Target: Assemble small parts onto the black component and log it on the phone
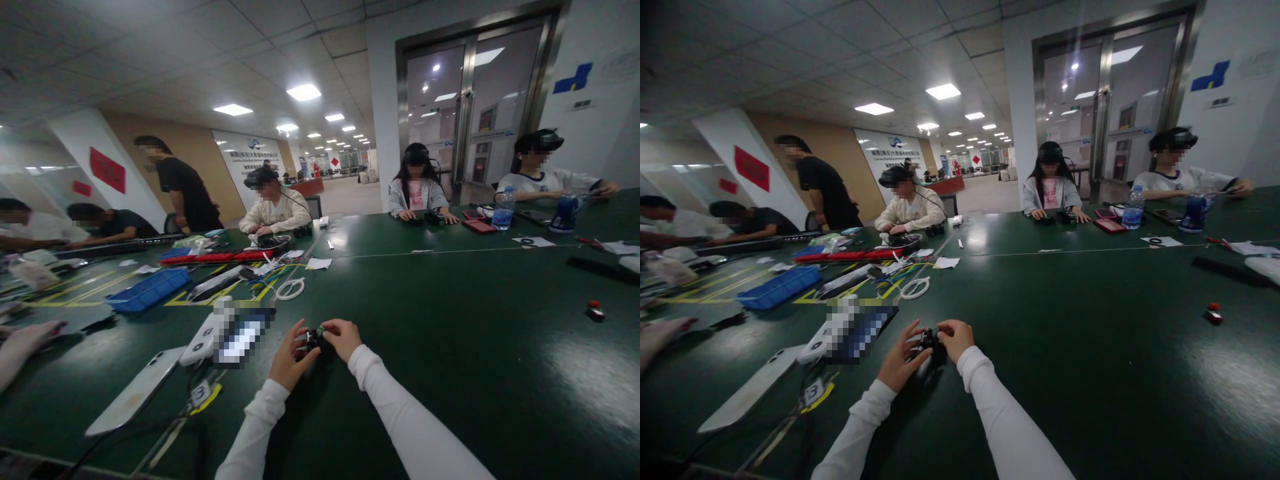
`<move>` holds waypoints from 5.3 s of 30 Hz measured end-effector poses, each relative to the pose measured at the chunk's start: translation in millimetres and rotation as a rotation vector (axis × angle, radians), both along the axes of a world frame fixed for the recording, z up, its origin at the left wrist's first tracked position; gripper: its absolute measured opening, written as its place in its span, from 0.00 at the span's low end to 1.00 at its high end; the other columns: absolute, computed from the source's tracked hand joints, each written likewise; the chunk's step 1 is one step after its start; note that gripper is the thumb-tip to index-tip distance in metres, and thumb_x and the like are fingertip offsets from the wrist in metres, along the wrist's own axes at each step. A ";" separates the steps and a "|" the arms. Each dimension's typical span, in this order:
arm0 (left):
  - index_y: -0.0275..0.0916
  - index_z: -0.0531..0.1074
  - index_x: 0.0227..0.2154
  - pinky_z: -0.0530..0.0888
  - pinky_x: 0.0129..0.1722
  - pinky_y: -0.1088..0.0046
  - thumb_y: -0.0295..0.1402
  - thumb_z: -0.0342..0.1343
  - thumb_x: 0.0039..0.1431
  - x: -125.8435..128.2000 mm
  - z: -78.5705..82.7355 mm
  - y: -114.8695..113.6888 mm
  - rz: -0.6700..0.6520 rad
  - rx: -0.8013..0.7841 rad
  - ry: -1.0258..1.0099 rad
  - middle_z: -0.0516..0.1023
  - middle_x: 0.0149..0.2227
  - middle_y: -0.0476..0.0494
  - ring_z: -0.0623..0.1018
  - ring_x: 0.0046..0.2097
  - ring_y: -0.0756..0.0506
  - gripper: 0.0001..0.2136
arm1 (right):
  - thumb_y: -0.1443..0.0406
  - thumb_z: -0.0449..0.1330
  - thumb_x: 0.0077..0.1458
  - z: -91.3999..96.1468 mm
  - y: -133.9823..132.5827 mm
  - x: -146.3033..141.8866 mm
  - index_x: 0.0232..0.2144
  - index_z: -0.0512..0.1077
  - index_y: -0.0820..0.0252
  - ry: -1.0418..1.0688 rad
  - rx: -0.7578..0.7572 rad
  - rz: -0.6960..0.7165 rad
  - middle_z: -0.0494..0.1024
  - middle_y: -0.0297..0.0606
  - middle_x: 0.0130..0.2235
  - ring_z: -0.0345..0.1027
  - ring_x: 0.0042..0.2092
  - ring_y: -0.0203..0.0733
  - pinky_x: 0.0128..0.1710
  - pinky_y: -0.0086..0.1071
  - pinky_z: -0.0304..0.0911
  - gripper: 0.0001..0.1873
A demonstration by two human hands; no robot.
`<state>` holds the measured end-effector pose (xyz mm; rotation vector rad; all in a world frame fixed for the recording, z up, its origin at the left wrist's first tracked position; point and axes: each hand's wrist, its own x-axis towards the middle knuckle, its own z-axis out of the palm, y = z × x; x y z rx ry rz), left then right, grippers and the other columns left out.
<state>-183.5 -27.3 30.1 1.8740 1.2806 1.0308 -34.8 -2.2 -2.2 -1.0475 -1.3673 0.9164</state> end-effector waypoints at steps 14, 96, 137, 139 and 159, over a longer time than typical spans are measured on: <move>0.41 0.51 0.51 0.73 0.34 0.65 0.37 0.56 0.42 4.2 4.7 -3.1 0.029 -0.055 -0.063 0.64 0.46 0.38 0.72 0.39 0.45 0.32 | 0.64 0.59 0.39 -8.5 10.5 1.8 0.32 0.72 0.63 0.185 -0.107 0.065 0.77 0.39 0.31 0.70 0.33 0.40 0.32 0.31 0.66 0.13; 0.36 0.60 0.39 0.65 0.46 0.59 0.34 0.61 0.31 -36.1 16.1 23.7 1.055 0.176 -0.089 0.59 0.41 0.42 0.66 0.44 0.42 0.28 | 0.73 0.52 0.40 8.5 -13.1 36.5 0.36 0.69 0.59 0.008 -0.016 -0.133 0.75 0.34 0.32 0.68 0.31 0.35 0.33 0.29 0.66 0.17; 0.40 0.51 0.53 0.55 0.52 0.57 0.38 0.59 0.37 178.2 -13.2 10.0 -0.485 0.159 0.352 0.62 0.50 0.38 0.61 0.53 0.40 0.38 | 0.73 0.57 0.38 13.0 -81.9 219.8 0.45 0.63 0.54 -0.509 0.026 0.006 0.69 0.36 0.42 0.65 0.38 0.39 0.39 0.35 0.59 0.27; 0.40 0.53 0.53 0.54 0.52 0.56 0.37 0.59 0.37 177.6 -12.9 10.5 -0.496 0.142 0.328 0.64 0.49 0.39 0.61 0.52 0.40 0.37 | 0.71 0.59 0.38 14.7 -83.7 219.3 0.46 0.62 0.52 -0.544 0.048 0.007 0.69 0.35 0.42 0.64 0.39 0.40 0.42 0.38 0.58 0.28; 0.40 0.57 0.50 0.62 0.48 0.63 0.34 0.56 0.43 176.9 -12.9 8.3 -0.519 0.038 0.074 0.70 0.40 0.43 0.69 0.44 0.46 0.28 | 0.67 0.55 0.48 11.6 -77.2 210.6 0.37 0.68 0.54 -0.505 0.129 -0.055 0.71 0.35 0.38 0.64 0.39 0.41 0.39 0.36 0.60 0.11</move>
